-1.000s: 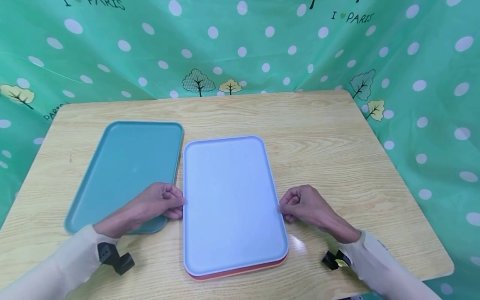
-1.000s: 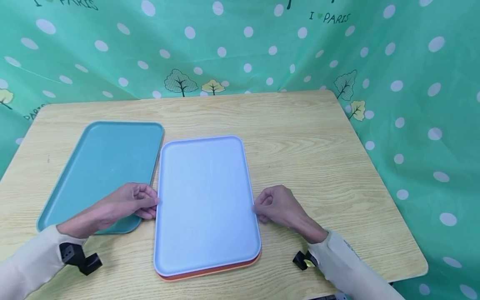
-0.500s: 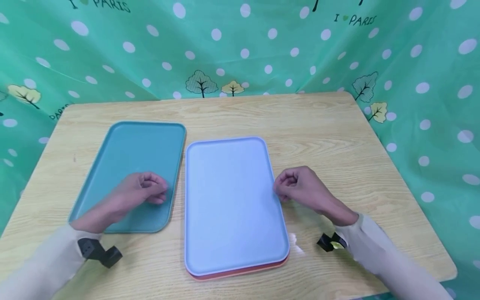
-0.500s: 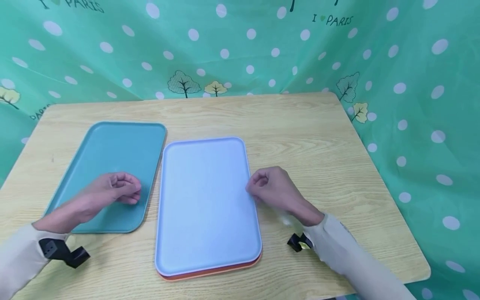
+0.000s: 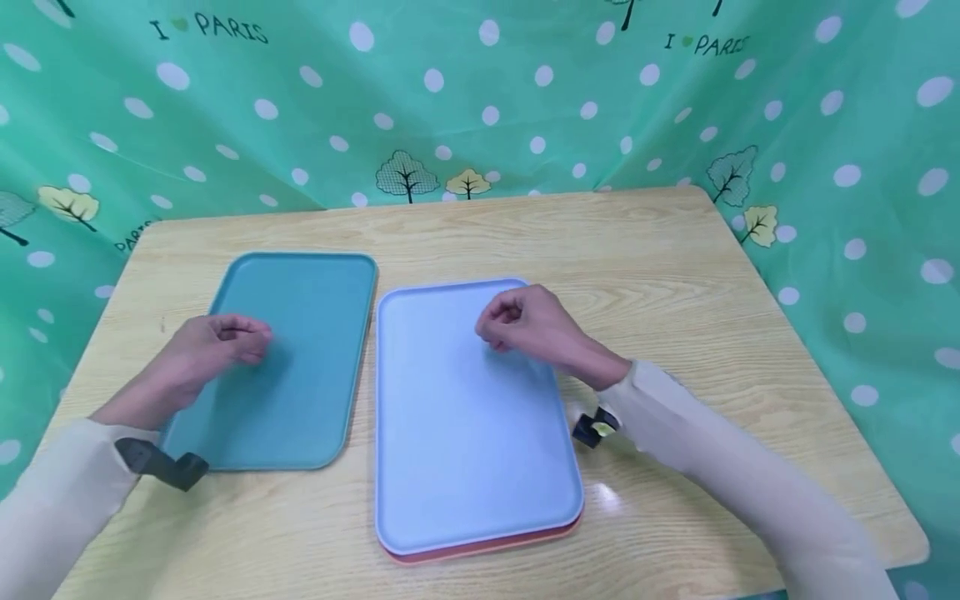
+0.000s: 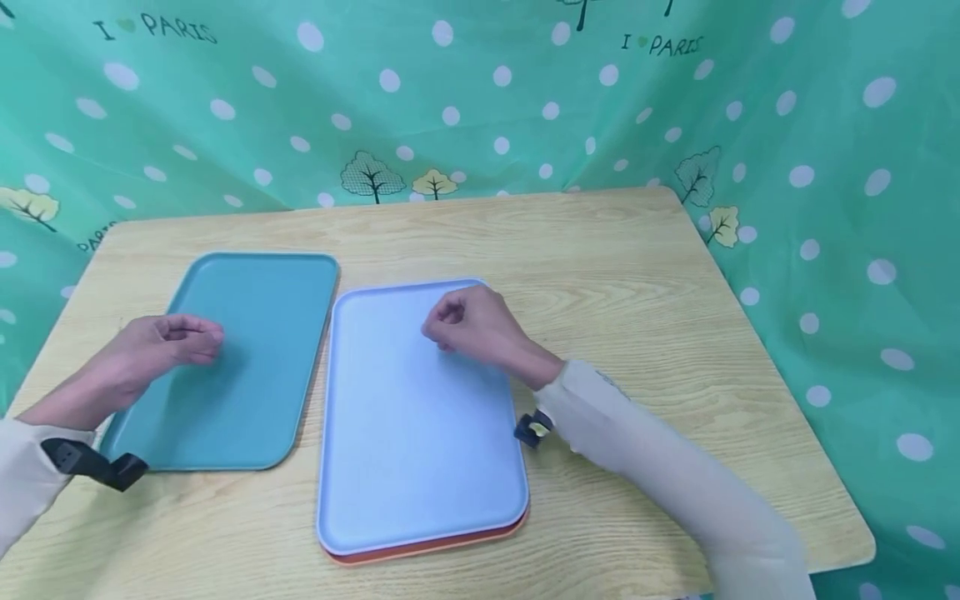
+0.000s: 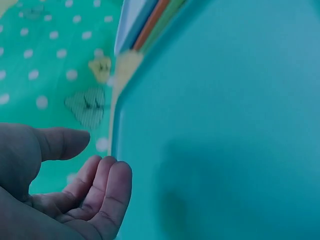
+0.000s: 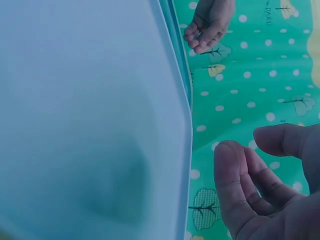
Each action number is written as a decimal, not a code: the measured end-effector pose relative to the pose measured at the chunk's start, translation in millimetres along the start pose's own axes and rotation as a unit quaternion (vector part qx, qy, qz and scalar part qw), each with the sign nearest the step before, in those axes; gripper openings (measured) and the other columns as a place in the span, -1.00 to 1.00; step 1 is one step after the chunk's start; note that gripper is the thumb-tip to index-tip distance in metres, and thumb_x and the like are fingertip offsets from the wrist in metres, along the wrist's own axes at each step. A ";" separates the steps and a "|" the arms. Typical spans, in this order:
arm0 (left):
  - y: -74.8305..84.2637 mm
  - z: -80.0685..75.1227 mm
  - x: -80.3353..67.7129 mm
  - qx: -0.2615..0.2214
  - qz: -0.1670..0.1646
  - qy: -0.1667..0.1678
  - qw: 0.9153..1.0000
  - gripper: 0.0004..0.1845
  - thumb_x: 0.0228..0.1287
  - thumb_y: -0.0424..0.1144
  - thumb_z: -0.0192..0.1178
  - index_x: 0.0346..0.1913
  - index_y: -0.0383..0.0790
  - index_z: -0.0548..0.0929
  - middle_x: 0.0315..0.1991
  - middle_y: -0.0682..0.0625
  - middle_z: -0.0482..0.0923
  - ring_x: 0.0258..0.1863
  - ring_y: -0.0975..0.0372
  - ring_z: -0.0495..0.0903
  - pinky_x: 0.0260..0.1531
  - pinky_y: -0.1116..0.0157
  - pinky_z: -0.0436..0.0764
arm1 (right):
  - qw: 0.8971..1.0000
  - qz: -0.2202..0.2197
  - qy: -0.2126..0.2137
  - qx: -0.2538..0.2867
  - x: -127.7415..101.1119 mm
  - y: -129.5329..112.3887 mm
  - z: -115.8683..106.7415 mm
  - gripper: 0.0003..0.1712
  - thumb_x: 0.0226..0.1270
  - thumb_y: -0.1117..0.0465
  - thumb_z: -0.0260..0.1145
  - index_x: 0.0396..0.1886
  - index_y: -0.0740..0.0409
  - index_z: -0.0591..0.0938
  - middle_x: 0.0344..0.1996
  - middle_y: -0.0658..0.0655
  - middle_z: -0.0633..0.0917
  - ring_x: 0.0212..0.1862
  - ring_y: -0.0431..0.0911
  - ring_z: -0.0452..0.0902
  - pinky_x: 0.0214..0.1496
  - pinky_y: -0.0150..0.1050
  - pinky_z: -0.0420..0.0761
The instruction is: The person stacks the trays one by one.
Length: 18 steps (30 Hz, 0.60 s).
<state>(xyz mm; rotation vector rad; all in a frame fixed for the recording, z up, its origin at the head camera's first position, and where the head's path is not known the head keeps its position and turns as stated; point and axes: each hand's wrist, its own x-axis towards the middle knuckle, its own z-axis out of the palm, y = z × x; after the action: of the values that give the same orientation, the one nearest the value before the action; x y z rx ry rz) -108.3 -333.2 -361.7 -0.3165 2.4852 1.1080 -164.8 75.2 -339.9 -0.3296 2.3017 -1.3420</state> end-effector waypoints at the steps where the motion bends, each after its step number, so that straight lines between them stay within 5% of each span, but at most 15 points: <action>1: -3.5 -4.0 1.4 0.001 -0.006 0.002 1.000 -0.45 0.50 0.05 0.00 0.23 -0.38 0.43 -0.10 0.14 0.62 -0.25 0.52 0.61 0.00 0.18 0.56 | 1.000 -0.001 0.000 -0.002 4.7 -3.3 2.8 -0.89 0.29 0.25 0.28 -0.31 0.14 0.73 -0.34 0.22 0.75 -0.27 0.03 0.72 -0.18 -0.21 0.72; 5: -16.0 -17.9 6.5 0.009 -0.022 0.014 1.000 -0.41 0.47 0.10 0.01 0.24 -0.36 0.43 -0.21 0.32 0.59 -0.30 0.57 0.59 -0.03 0.20 0.53 | 1.000 0.001 0.006 -0.008 23.8 -14.5 11.5 -0.90 0.28 0.25 0.30 -0.35 0.10 0.73 -0.36 0.19 0.75 -0.33 -0.07 0.69 -0.21 -0.23 0.68; 10: -29.7 -30.2 10.9 0.029 -0.026 0.044 0.998 -0.40 0.44 0.10 0.05 0.22 -0.40 0.45 -0.28 0.32 0.58 -0.34 0.53 0.59 -0.24 0.39 0.55 | 1.000 0.001 0.014 -0.018 47.8 -24.7 20.5 -0.90 0.28 0.21 0.33 -0.36 0.10 0.73 -0.37 0.19 0.76 -0.41 -0.16 0.61 -0.35 -0.37 0.56; 18: -43.9 -35.0 8.1 0.059 -0.066 0.093 0.992 -0.31 0.43 0.18 -0.01 0.19 -0.47 0.40 0.09 -0.36 0.39 -0.01 -0.08 0.39 -0.14 0.07 0.46 | 0.998 -0.011 0.027 -0.054 82.8 -37.8 40.8 -0.92 0.27 0.19 0.37 -0.36 0.08 0.74 -0.34 0.12 0.77 -0.42 -0.19 0.55 -0.38 -0.39 0.50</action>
<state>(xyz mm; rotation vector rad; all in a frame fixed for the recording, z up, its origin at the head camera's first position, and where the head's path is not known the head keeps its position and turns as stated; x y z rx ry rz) -109.1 -388.8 -373.0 -0.5636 2.6344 0.9105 -217.4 -9.3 -346.1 -0.3578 2.4271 -1.2536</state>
